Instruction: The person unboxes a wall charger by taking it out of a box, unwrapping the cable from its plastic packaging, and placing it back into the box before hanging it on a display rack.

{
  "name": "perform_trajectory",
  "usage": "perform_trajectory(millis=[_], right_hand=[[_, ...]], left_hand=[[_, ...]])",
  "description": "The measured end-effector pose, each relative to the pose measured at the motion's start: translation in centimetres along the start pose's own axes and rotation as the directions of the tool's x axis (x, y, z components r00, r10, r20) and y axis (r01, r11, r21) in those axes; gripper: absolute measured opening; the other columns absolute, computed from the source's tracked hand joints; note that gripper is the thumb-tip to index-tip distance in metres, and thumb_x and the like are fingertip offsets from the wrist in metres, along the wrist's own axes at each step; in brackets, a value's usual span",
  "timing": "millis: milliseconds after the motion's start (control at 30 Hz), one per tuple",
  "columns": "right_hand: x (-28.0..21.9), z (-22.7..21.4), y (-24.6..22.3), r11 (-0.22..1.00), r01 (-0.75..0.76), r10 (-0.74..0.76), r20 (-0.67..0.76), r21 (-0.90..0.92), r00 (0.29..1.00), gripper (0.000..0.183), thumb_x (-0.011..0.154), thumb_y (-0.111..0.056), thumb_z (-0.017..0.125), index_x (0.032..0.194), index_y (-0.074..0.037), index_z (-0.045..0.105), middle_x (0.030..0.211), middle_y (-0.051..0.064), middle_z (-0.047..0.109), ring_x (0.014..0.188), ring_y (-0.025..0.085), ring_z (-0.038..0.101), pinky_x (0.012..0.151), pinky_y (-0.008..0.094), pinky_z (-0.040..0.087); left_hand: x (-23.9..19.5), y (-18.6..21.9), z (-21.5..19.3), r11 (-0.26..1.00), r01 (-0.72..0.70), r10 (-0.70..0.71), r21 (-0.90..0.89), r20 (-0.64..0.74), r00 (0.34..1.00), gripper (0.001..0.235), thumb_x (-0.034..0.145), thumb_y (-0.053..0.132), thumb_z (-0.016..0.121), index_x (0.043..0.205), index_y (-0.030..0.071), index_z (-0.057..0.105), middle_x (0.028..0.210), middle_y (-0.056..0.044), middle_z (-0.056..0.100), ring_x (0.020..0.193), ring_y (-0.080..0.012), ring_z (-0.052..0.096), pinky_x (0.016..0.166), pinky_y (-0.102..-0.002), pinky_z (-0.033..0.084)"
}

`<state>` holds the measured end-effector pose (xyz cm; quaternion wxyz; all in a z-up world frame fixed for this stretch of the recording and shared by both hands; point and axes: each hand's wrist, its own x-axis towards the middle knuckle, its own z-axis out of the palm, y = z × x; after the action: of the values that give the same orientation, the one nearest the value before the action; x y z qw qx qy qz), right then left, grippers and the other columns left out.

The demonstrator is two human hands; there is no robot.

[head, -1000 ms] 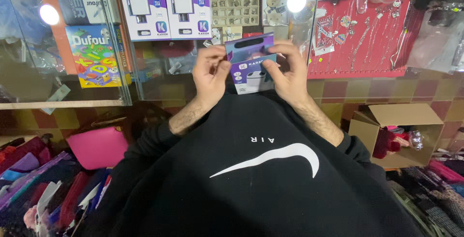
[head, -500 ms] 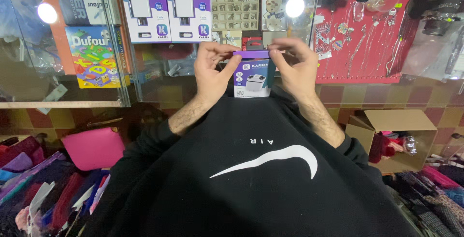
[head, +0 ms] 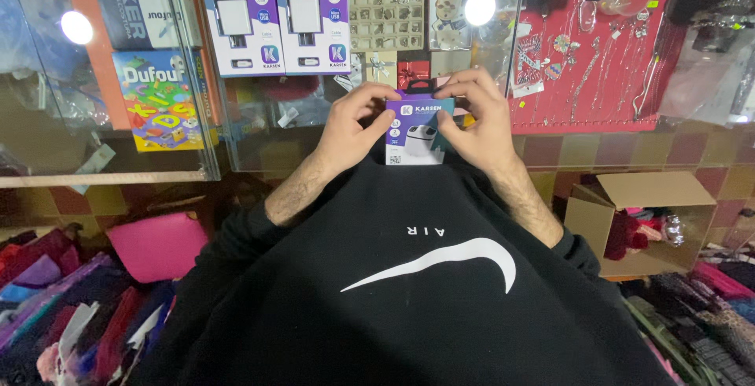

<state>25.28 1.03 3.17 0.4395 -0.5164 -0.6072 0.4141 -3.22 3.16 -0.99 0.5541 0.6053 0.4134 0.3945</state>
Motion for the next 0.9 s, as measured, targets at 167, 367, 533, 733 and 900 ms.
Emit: perform_trajectory(millis=[167, 367, 533, 733, 900], right_hand=[[-1.9, 1.6, 0.2, 0.998, -0.05, 0.049, -0.057, -0.031, 0.997, 0.032, 0.102, 0.007, 0.089, 0.134, 0.002, 0.086, 0.133, 0.02, 0.069, 0.122, 0.035, 0.076, 0.102, 0.048, 0.072], [-3.1, 3.9, -1.3, 0.984, -0.048, 0.013, -0.2, -0.17, 0.98, 0.041, 0.122, -0.008, 0.082, 0.161, -0.001, 0.072, 0.157, 0.021, 0.067, 0.146, 0.042, 0.071, 0.107, 0.05, 0.071], [-3.2, 4.1, -0.9, 0.972, -0.095, 0.066, -0.137, -0.217, 0.988, 0.077, 0.115, -0.022, 0.091, 0.182, -0.005, 0.055, 0.171, 0.029, 0.054, 0.161, 0.056, 0.057, 0.129, 0.069, 0.055], [-5.1, 4.5, 2.6, 0.783, -0.247, 0.369, -0.107, 0.571, 0.923, 0.079, 0.113, -0.017, 0.09, 0.182, -0.01, 0.051, 0.171, 0.015, 0.066, 0.153, 0.026, 0.069, 0.131, 0.049, 0.059], [-3.2, 0.4, 4.7, 0.807, -0.181, 0.238, -0.029, 0.561, 0.971, 0.073, 0.123, -0.015, 0.076, 0.182, -0.023, 0.033, 0.15, 0.016, 0.075, 0.131, 0.025, 0.072, 0.116, 0.047, 0.062]], left_hand=[[-1.1, -0.2, -0.8, 0.992, 0.118, -0.114, -0.043, 0.09, 0.989, 0.039, 0.117, 0.004, 0.08, 0.155, 0.013, 0.083, 0.137, -0.015, 0.082, 0.109, -0.0268, 0.087, 0.098, -0.046, 0.075], [-2.2, -1.5, -0.3, 0.948, 0.255, -0.239, -0.19, 0.105, 0.965, 0.079, 0.113, 0.001, 0.086, 0.183, 0.006, 0.049, 0.133, -0.024, 0.081, 0.114, -0.0278, 0.083, 0.106, -0.049, 0.071], [-0.7, -0.3, 2.2, 0.93, 0.233, -0.253, -0.285, -0.036, 0.967, 0.071, 0.094, 0.005, 0.109, 0.155, -0.001, 0.074, 0.129, -0.024, 0.082, 0.103, -0.022, 0.083, 0.093, -0.038, 0.076], [0.7, 3.4, 4.4, 0.994, -0.091, 0.099, -0.057, 0.144, 0.985, 0.048, 0.11, 0.015, 0.096, 0.156, 0.013, 0.085, 0.158, -0.013, 0.083, 0.151, -0.0373, 0.078, 0.126, -0.054, 0.062], [0.2, 2.1, 5.7, 0.995, -0.064, 0.069, 0.077, -0.062, 0.996, 0.086, 0.108, 0.011, 0.1, 0.181, 0.008, 0.056, 0.176, -0.022, 0.056, 0.168, -0.0463, 0.053, 0.139, -0.063, 0.046]])
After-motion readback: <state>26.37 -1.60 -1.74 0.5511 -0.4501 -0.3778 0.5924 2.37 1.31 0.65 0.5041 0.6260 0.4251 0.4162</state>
